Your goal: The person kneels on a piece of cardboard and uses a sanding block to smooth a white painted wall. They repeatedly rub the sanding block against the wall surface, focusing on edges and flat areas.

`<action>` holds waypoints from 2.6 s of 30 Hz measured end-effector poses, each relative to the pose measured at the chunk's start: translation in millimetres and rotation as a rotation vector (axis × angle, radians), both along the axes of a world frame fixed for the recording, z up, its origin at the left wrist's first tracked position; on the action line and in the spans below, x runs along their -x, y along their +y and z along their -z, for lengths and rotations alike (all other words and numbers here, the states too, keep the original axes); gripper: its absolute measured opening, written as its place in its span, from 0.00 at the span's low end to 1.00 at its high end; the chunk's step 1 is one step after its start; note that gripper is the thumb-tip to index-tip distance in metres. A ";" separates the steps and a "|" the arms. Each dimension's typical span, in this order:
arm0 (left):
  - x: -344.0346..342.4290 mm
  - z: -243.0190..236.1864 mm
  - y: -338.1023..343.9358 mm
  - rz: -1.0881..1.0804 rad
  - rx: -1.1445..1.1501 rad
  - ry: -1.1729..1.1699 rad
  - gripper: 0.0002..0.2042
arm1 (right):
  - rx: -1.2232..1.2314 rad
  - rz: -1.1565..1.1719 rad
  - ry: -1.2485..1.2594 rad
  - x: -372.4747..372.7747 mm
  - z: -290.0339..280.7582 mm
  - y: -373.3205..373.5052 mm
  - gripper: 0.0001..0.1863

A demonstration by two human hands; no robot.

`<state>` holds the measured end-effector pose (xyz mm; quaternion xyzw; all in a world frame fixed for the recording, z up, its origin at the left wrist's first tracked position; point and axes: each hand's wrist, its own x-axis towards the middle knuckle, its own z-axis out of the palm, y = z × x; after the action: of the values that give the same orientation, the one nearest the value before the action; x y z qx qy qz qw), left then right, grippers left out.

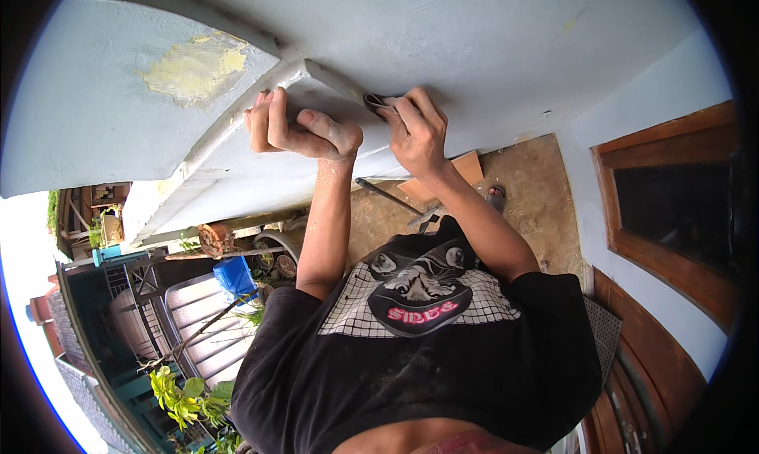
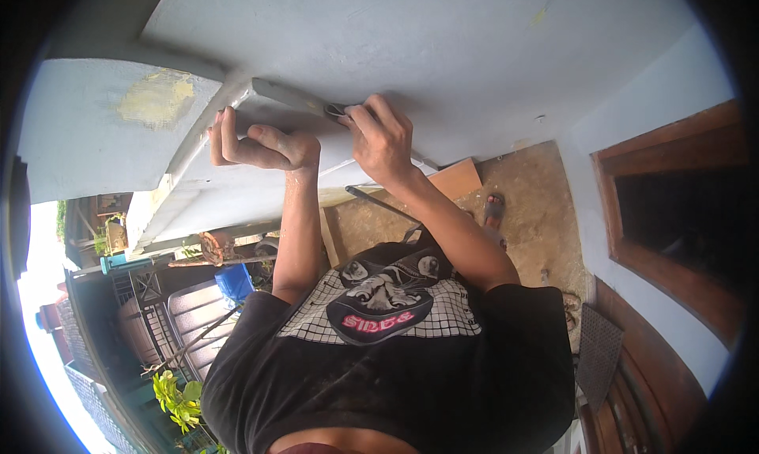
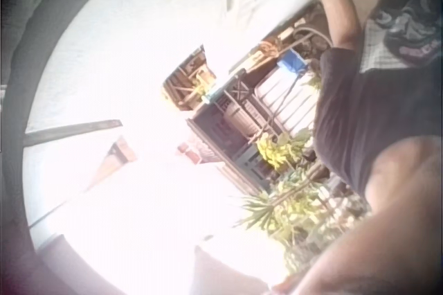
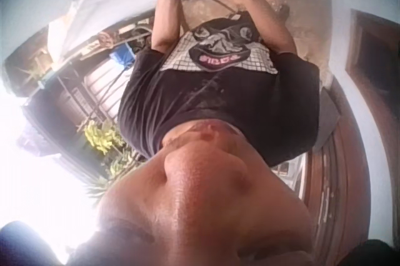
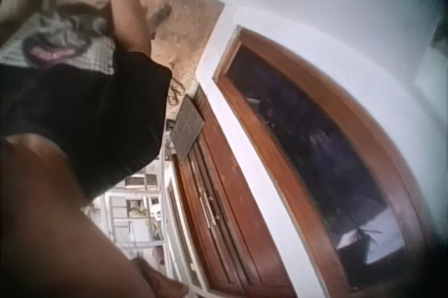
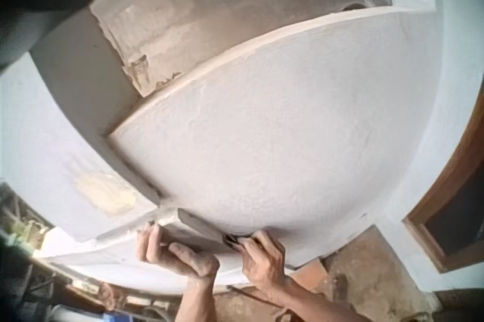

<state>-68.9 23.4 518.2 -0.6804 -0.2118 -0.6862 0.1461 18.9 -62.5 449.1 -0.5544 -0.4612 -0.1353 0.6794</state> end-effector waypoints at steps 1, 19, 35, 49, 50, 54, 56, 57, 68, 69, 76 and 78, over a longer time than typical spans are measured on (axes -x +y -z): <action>0.6 0.5 0.1 -0.006 -0.002 0.012 0.19 | -0.007 -0.034 0.013 -0.6 2.5 -0.3 0.09; -0.6 0.4 4.1 0.111 -0.038 -0.077 0.15 | -0.203 -0.098 -0.066 8.9 -84.8 -1.6 0.05; 8.4 4.5 2.8 0.141 -0.033 -0.035 0.14 | -0.202 0.141 -0.277 7.1 -210.2 28.4 0.07; -0.2 3.4 0.0 0.091 -0.035 -0.042 0.15 | -0.233 0.091 -0.277 3.0 -167.0 25.3 0.10; 0.8 1.3 1.7 0.084 -0.009 -0.017 0.15 | -0.165 0.059 -0.220 2.9 -141.1 21.8 0.09; 9.7 10.1 -5.3 0.026 0.045 0.033 0.17 | -0.072 0.108 -0.276 2.5 -151.1 7.8 0.08; 4.6 7.0 -0.7 0.021 0.031 0.008 0.16 | -0.100 0.088 -0.280 -2.2 -155.1 11.4 0.08; 4.9 5.1 0.8 0.036 0.040 -0.007 0.16 | -0.138 0.072 -0.267 -4.5 -152.6 16.0 0.08; 1.8 5.2 -2.9 -0.004 0.002 -0.020 0.14 | -0.160 0.072 -0.275 -1.1 -166.0 22.3 0.08; 1.3 5.5 -3.9 -0.002 -0.004 -0.022 0.14 | -0.192 0.066 -0.283 -2.3 -173.2 23.9 0.08; -3.2 6.7 -0.4 0.035 -0.020 -0.063 0.14 | -0.265 0.092 -0.332 -8.2 -217.9 31.9 0.08; -2.8 1.1 -2.0 0.051 -0.042 -0.066 0.14 | -0.147 0.100 -0.323 -0.4 -186.1 18.2 0.09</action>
<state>-66.2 21.4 517.1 -0.6594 -0.1849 -0.7159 0.1358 19.4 -44.3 635.2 -0.4967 -0.5251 -0.2897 0.6275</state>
